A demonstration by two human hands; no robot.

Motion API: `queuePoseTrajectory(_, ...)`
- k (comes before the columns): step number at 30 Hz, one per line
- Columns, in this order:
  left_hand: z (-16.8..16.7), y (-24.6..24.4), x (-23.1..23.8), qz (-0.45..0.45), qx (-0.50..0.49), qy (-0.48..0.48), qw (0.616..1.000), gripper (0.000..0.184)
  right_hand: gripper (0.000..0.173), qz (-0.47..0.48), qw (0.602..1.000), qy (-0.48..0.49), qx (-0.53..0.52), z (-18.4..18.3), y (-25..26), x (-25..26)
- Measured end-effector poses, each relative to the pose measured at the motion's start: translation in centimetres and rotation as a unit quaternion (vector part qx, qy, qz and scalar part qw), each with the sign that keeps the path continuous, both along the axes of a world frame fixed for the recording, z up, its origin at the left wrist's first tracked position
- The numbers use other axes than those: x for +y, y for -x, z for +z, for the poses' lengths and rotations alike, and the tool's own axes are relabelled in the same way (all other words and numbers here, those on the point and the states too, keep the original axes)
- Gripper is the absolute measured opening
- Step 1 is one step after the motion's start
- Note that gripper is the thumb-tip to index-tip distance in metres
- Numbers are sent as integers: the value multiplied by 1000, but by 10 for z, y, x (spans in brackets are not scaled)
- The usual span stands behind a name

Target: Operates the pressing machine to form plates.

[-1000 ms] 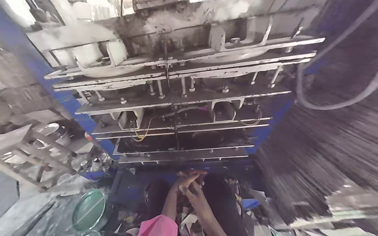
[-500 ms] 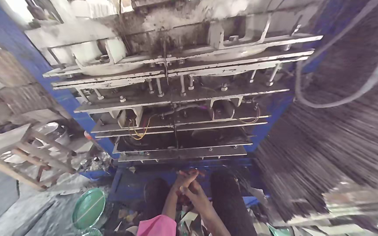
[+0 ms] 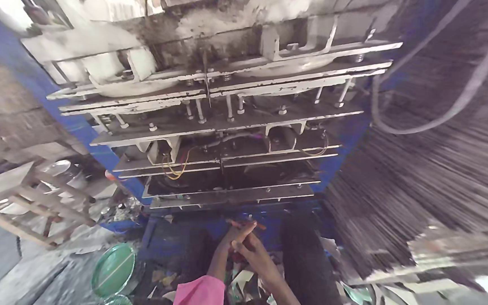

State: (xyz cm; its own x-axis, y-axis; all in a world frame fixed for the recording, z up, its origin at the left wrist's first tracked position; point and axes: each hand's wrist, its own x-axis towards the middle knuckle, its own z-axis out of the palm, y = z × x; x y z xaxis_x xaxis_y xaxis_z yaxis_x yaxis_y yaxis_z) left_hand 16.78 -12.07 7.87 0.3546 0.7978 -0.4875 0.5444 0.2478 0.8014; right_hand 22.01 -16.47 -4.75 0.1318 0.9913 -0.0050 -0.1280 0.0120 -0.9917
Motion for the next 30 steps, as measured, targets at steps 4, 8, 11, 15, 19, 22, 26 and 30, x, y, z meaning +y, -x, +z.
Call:
queuePoseTrajectory(4, -26, 10, 8, -69, -64, -49, 994, 33, 56, -12, 999, -33, -26, -1, -2, 0)
queuePoseTrajectory(8, -54, 10, 21, -1, -97, 19, 995, 29, 55, -2, 1000, -10, -21, 3, -4, -4)
queuePoseTrajectory(11, -99, 16, 26, 13, -225, -45, 973, 24, 56, 1, 998, 13, -68, 9, -7, -6)
queuePoseTrajectory(15, -120, 15, 26, 19, -346, -121, 930, 25, 60, 8, 990, 28, -136, 24, -10, -10)
queuePoseTrajectory(19, -113, 16, 22, 17, -351, -111, 930, 26, 62, 10, 986, 24, -162, 30, -11, -13)
queuePoseTrajectory(22, -114, 17, 23, -7, -347, -92, 933, 27, 63, 0, 982, 24, -185, 28, -10, -15)
queuePoseTrajectory(26, -124, 18, 28, -50, -361, -82, 928, 27, 60, -1, 981, 45, -188, 28, -11, -14)
queuePoseTrajectory(30, -119, 18, 29, -80, -337, -42, 937, 31, 56, -7, 985, 8, -170, 29, -11, -16)
